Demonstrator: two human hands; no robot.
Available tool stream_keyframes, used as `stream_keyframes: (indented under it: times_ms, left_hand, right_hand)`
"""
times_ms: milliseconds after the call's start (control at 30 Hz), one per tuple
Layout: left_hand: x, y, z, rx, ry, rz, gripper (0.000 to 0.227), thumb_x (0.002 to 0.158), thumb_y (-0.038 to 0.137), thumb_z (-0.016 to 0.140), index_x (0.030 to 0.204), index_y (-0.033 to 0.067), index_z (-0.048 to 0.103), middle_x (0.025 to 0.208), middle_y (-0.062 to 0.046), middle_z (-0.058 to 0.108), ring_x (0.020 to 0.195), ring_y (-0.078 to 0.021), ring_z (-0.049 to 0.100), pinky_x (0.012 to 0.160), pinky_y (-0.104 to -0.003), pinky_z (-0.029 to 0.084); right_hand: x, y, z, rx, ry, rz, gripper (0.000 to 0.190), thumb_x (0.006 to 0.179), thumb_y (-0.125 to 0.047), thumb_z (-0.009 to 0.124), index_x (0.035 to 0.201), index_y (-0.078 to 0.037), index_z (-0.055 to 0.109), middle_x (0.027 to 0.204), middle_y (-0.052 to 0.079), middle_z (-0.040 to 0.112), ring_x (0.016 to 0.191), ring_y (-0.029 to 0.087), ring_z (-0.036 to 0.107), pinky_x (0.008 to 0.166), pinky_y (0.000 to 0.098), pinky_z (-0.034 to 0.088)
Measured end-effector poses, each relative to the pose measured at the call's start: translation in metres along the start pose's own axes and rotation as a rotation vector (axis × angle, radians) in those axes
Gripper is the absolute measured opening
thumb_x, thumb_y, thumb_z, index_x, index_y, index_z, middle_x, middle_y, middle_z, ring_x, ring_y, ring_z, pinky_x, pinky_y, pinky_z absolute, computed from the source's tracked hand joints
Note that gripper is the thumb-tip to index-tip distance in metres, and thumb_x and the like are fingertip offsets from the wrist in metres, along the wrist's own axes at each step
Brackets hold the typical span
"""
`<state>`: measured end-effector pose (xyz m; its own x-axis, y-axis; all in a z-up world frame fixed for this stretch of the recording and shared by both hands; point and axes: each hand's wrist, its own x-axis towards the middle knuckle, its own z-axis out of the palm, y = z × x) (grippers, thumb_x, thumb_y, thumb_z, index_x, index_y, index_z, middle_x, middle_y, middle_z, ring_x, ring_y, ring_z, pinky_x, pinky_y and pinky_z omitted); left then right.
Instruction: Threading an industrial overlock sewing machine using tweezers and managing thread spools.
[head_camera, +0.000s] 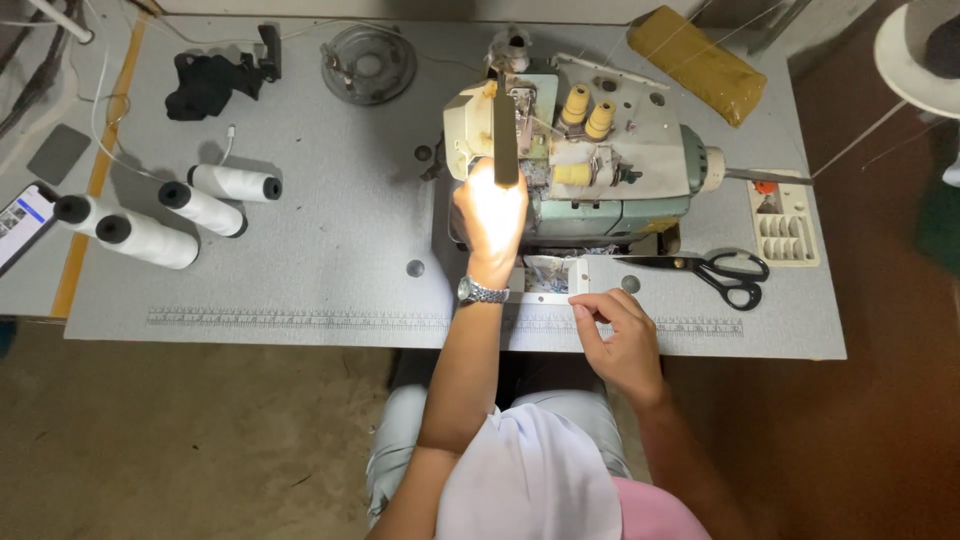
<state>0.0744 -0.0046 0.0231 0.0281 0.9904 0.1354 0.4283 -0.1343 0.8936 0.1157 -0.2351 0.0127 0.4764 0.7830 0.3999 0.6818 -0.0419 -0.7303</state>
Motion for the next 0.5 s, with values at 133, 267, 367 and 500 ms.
stream_keyframes:
  times_ms: [133, 267, 367, 500]
  left_hand:
    - [-0.003, -0.010, 0.004, -0.031, 0.056, 0.047, 0.008, 0.081, 0.018, 0.067, 0.074, 0.0163, 0.071, 0.058, -0.009, 0.069, 0.069, -0.0356, 0.075, 0.060, -0.049, 0.057]
    - [-0.008, -0.013, -0.012, -0.187, 0.007, 0.233, 0.011, 0.084, 0.016, 0.070, 0.074, 0.0132, 0.065, 0.060, -0.015, 0.065, 0.066, -0.0374, 0.070, 0.056, -0.047, 0.051]
    - [0.001, -0.038, -0.016, -0.286, -0.193, 0.342, 0.021, 0.090, 0.018, 0.068, 0.073, 0.0113, 0.057, 0.058, -0.012, 0.057, 0.059, -0.0272, 0.058, 0.056, -0.039, 0.050]
    - [0.012, -0.048, -0.036, -0.460, -0.384, 0.494, 0.015, 0.093, 0.012, 0.069, 0.081, 0.0058, 0.062, 0.066, -0.015, 0.055, 0.063, -0.0196, 0.056, 0.057, -0.032, 0.047]
  right_hand:
    - [0.001, -0.003, -0.002, 0.000, -0.027, 0.012, 0.012, 0.097, -0.015, 0.068, 0.099, -0.012, 0.079, 0.074, 0.006, 0.065, 0.071, 0.025, 0.067, 0.066, 0.0362, 0.057]
    - [0.007, -0.012, -0.009, 0.035, -0.023, 0.039, 0.012, 0.098, -0.014, 0.067, 0.100, -0.011, 0.079, 0.074, 0.007, 0.065, 0.072, 0.024, 0.067, 0.068, 0.0360, 0.057]
    - [0.016, -0.016, -0.008, 0.063, -0.023, 0.039, 0.012, 0.099, -0.014, 0.067, 0.100, -0.011, 0.079, 0.075, 0.007, 0.066, 0.072, 0.024, 0.067, 0.068, 0.0367, 0.057]
    - [0.035, -0.030, -0.002, 0.114, -0.020, -0.030, 0.011, 0.097, -0.017, 0.070, 0.098, -0.012, 0.079, 0.071, 0.003, 0.063, 0.069, 0.019, 0.065, 0.068, 0.0332, 0.055]
